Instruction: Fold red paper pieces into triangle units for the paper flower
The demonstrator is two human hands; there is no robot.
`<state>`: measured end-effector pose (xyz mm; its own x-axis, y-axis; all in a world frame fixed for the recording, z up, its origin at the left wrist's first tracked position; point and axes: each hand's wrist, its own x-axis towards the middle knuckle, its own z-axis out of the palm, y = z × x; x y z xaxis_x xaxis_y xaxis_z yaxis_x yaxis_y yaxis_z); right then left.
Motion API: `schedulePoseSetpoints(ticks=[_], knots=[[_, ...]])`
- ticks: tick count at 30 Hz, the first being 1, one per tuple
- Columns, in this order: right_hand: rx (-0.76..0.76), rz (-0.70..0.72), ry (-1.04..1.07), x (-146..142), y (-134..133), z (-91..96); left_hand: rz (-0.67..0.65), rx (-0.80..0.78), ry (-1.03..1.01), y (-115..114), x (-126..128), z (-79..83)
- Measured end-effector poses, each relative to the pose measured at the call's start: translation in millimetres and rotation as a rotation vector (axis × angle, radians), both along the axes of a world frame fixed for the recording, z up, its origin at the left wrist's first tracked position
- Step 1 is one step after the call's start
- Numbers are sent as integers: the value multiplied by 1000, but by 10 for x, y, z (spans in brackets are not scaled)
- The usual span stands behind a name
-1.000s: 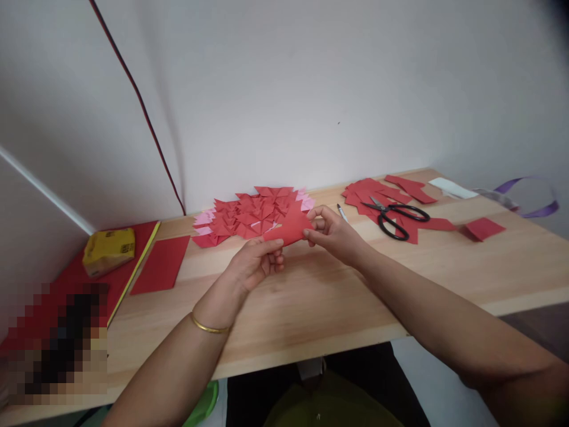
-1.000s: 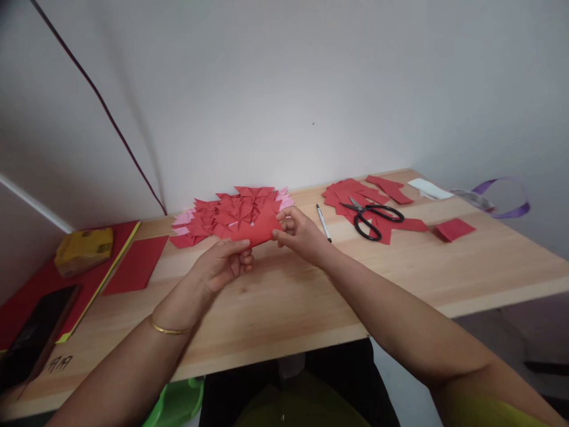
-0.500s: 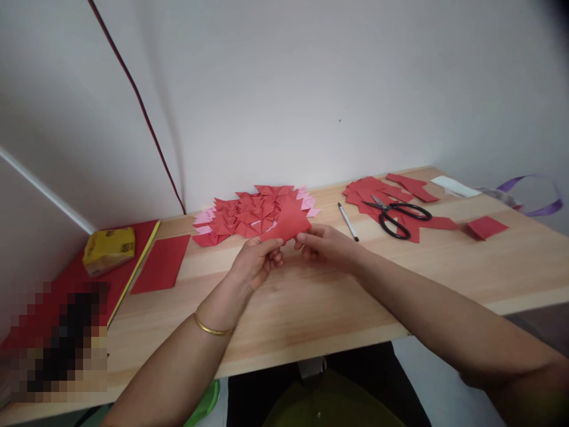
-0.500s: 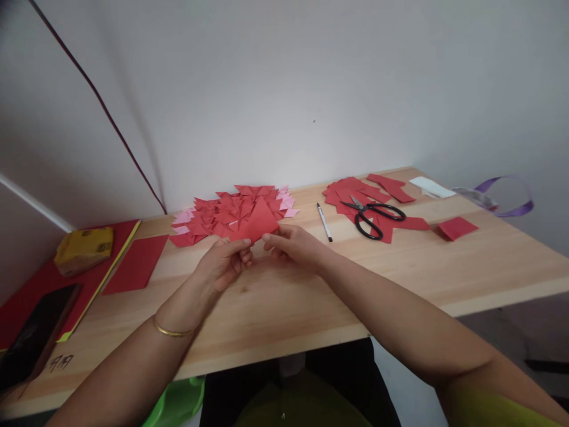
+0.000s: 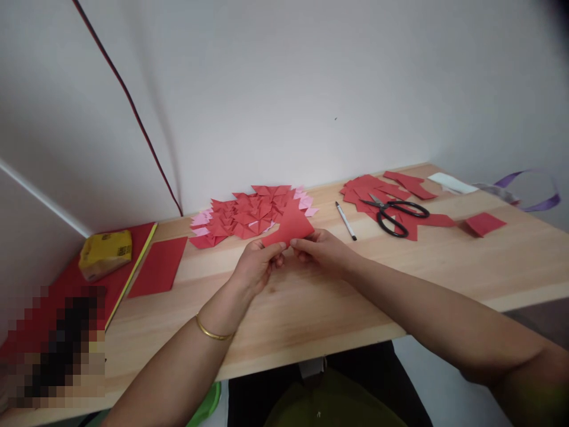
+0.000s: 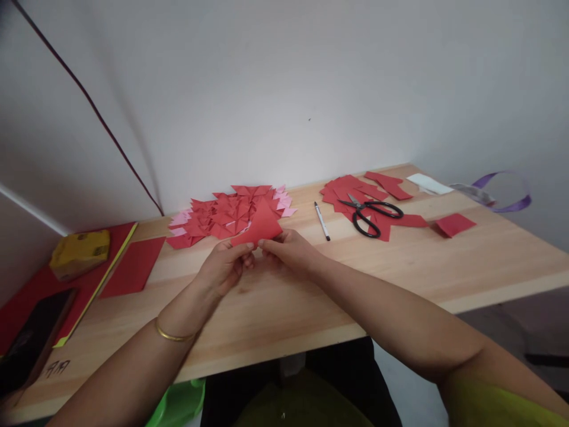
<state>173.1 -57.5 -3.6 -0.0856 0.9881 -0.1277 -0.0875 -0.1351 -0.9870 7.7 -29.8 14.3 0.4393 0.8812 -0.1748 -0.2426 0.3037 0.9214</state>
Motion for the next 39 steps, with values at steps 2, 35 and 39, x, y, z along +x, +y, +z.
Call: schedulePoseSetpoints(ticks=[2,35,39], knots=[[1,-3,15,-6,2,4,9,8,0,0,1,-6],[-17,-8,44,60,-1,85,-38,19,28,39,-64,19],[-9,-81,134,96,25,115,49,-58,-4,77,-90,85]])
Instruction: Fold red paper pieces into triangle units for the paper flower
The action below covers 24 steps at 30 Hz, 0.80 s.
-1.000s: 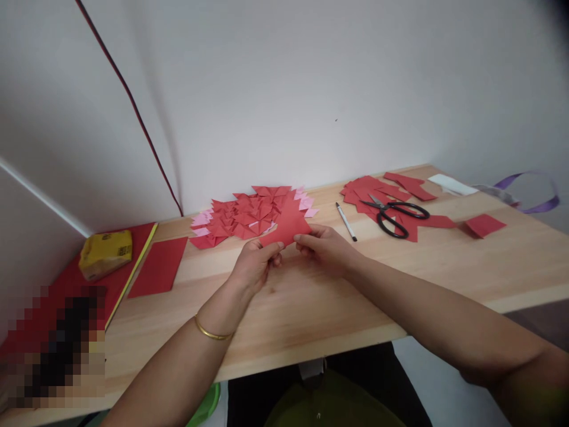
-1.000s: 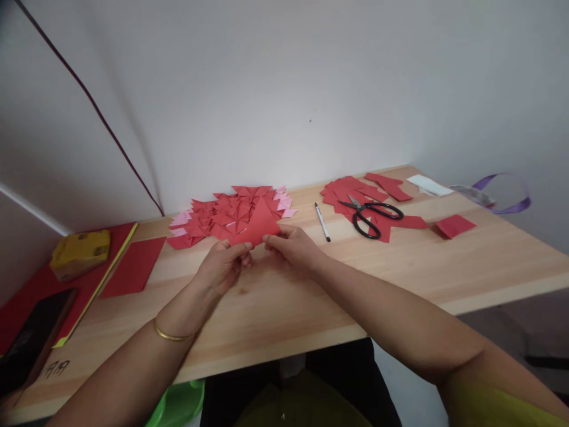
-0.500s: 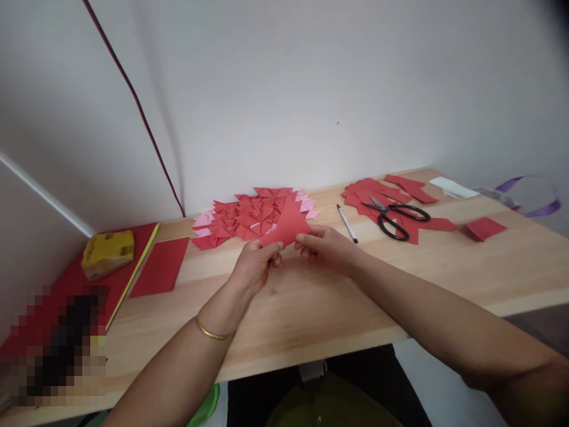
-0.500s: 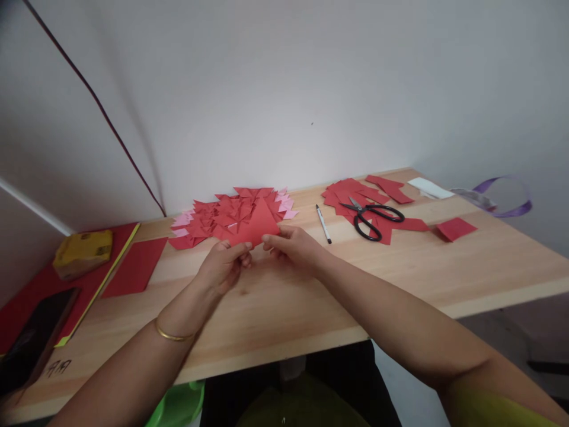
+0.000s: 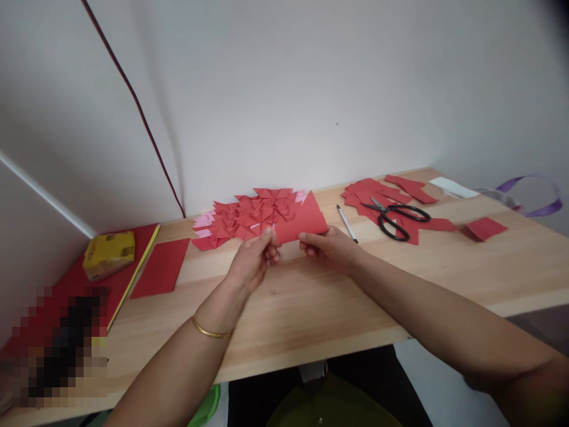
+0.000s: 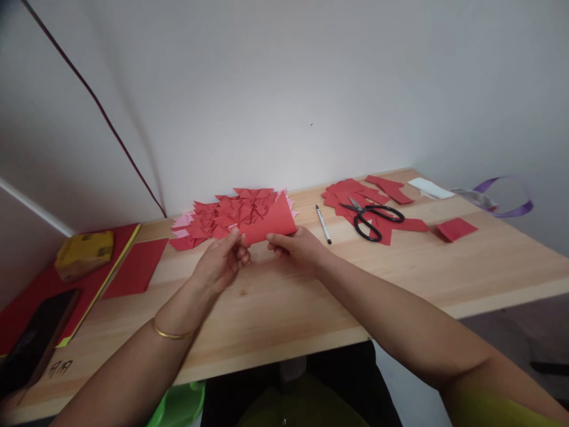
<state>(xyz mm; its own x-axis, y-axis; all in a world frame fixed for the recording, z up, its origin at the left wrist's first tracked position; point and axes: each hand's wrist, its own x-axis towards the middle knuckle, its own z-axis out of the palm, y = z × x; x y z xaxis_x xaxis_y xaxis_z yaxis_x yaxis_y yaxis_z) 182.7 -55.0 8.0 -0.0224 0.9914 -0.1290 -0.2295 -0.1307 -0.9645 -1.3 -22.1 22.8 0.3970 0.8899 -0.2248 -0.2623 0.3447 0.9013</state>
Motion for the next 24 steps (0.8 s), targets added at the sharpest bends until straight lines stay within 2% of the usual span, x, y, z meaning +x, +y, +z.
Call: schedulePoseSetpoints(ticks=[3,7,11,15,18,21,24], knots=[[-17,-24,31,-11,1,14,-6,18,8,-13,6,13],[-6,6,22,-42,-10,-1,-49,98,64,-44,26,-49],[-13,35,30,-43,0,-18,-11,162,82,-34,28,-87],[-11,-9,82,-11,25,10,25,103,31,-9,8,-37],[-6,-36,69,11,28,43,2,56,17,-3,-16,-3],[15,-11,27,14,14,50,-66,16,24,-10,-27,-12],[59,56,-45,2,-1,20,-89,44,32,-31,-7,-46]])
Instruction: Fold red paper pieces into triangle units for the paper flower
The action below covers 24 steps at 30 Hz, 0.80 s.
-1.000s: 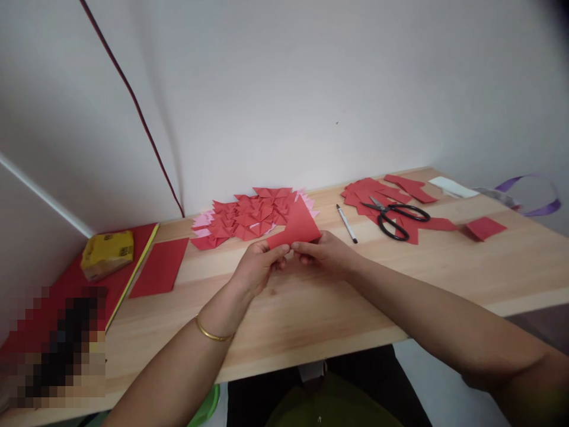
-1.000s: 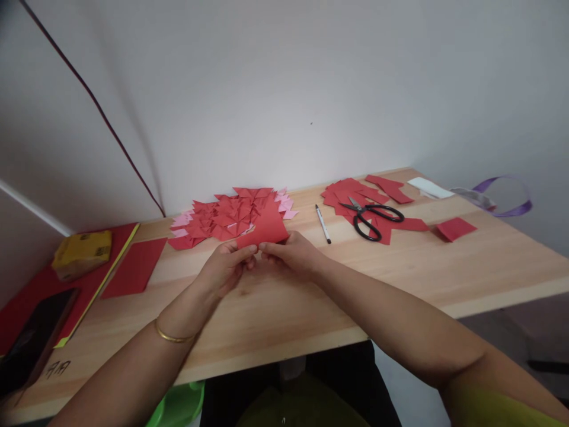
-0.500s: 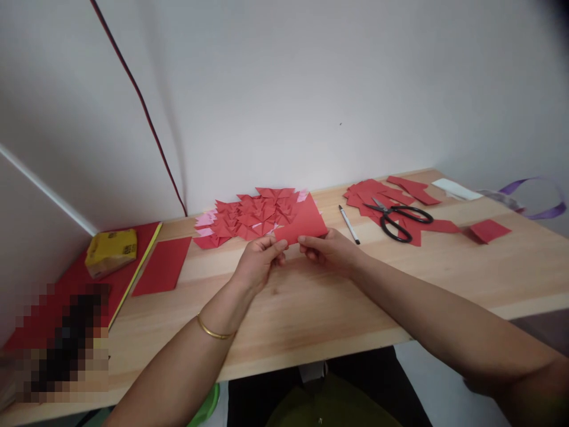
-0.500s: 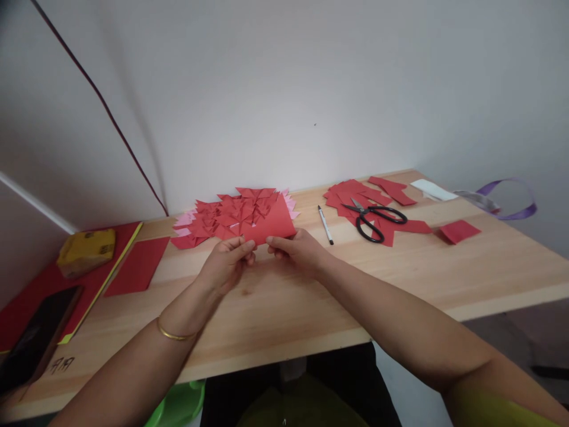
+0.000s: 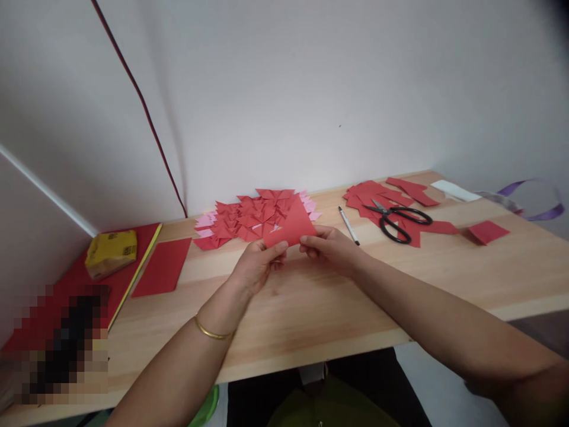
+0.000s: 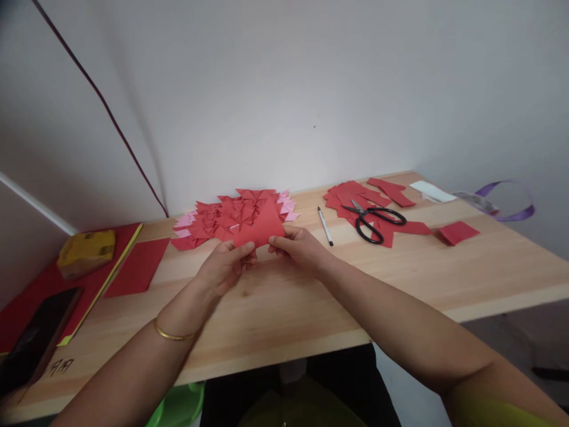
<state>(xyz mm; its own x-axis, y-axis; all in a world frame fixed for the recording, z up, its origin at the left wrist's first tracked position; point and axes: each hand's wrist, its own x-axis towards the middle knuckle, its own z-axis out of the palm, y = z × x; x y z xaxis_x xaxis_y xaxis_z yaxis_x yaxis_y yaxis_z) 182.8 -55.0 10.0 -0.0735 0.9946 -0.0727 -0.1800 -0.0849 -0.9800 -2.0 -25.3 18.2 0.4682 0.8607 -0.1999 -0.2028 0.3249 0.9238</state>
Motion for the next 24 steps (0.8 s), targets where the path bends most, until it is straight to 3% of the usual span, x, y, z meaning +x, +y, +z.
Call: schedulePoseSetpoints(ticks=[9,14,19,24], knots=[[24,57,-109,-31,-22,-29,70,144,42,-20,57,-42],[3,75,-137,6,-22,7,106,131,76,21,8,11],[29,-11,-172,72,5,16,128,141,109,41,-9,32],[21,26,-132,93,5,84,101,82,30,58,-22,37]])
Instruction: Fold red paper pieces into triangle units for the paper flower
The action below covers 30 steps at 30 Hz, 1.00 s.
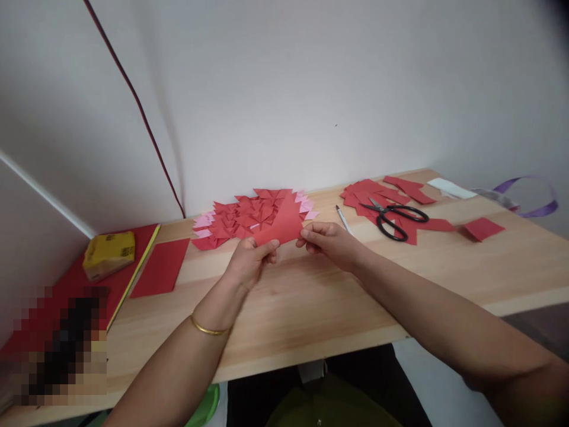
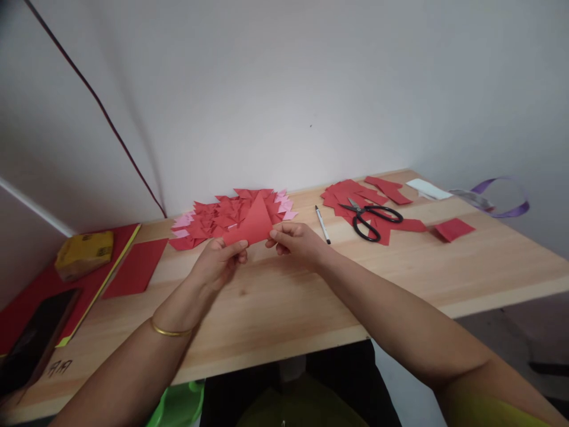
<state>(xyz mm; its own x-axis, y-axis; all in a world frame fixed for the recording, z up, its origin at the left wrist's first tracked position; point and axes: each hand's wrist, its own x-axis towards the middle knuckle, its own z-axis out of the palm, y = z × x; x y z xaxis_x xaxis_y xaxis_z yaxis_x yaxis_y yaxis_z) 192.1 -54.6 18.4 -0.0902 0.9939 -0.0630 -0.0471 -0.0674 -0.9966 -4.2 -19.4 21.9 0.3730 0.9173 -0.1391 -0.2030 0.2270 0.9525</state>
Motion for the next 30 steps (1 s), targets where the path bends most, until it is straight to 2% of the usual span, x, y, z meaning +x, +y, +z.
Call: schedulePoseSetpoints(ticks=[4,8,11,16,20,22,24,26,28,30], knots=[[-15,-26,29,8,0,36,-20,-98,-24,14,-13,14],[-35,-51,42,17,6,22,47,-28,-1,23,-8,-8],[-37,-27,36,17,9,-9,28,8,10,15,6,-34],[-12,29,15,3,7,-32,3,-15,36,1,11,-47],[-29,20,-37,9,9,-2,34,10,12,22,-9,-38],[-3,-30,-85,29,8,25,48,6,-10,35,-17,-29],[139,-166,-179,63,3,58,48,-52,-57,45,-25,-14],[402,-277,-350,101,-8,90,39,-137,-108,46,-33,12],[678,-262,-567,132,-19,112,26,-215,-139,39,-43,44],[845,-204,-734,145,-25,121,-13,-273,-145,29,-54,70]])
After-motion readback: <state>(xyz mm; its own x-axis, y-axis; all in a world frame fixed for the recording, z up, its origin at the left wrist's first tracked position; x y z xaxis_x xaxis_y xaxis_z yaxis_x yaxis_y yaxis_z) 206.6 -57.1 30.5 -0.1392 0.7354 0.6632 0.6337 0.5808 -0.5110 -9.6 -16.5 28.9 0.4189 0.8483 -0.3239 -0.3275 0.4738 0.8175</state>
